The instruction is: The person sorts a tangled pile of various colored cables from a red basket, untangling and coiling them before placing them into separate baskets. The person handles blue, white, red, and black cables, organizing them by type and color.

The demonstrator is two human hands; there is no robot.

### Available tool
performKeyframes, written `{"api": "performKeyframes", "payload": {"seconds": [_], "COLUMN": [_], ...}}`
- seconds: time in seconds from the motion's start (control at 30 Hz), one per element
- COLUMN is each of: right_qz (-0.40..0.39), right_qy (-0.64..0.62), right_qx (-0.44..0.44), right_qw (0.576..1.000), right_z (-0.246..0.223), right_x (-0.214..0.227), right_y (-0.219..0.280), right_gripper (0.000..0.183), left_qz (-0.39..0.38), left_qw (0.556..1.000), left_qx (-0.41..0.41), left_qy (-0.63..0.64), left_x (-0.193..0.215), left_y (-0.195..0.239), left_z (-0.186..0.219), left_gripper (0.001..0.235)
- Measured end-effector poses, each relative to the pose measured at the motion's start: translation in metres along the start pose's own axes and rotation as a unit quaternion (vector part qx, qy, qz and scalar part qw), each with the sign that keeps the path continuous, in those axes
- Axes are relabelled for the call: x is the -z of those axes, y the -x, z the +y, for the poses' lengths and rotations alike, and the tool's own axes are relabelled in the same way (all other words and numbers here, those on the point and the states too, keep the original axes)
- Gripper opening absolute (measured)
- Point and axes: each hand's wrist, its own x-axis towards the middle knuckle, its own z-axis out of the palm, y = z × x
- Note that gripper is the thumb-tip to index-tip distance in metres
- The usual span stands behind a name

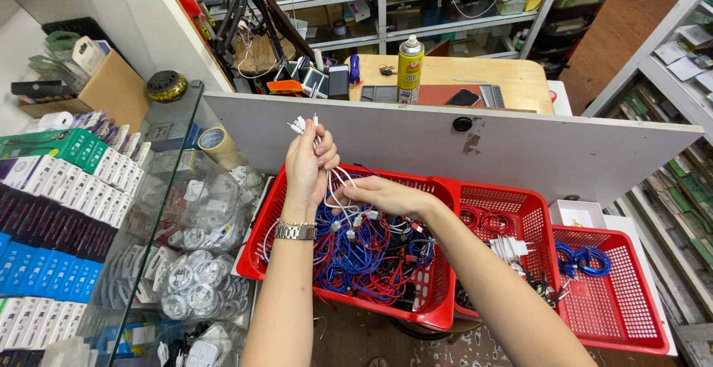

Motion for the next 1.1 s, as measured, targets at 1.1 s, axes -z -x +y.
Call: {"api": "performKeyframes", "payload": {"seconds": [1.1], "right_qz": [0.056], "right_qy": [0.306], "right_qx": [-0.084], "right_qw": [0.947], "right_z": [0.057], "right_x": [-0.080], "right_y": [0.043], "right_gripper": [0.021], "left_qz": [0.278], "left_qw": [0.953], "left_qx": [-0.094], "left_qy": [0.081], "left_x": [0.145], "left_y": [0.060], "left_z": [-0.042], "left_gripper": [0.035]}}
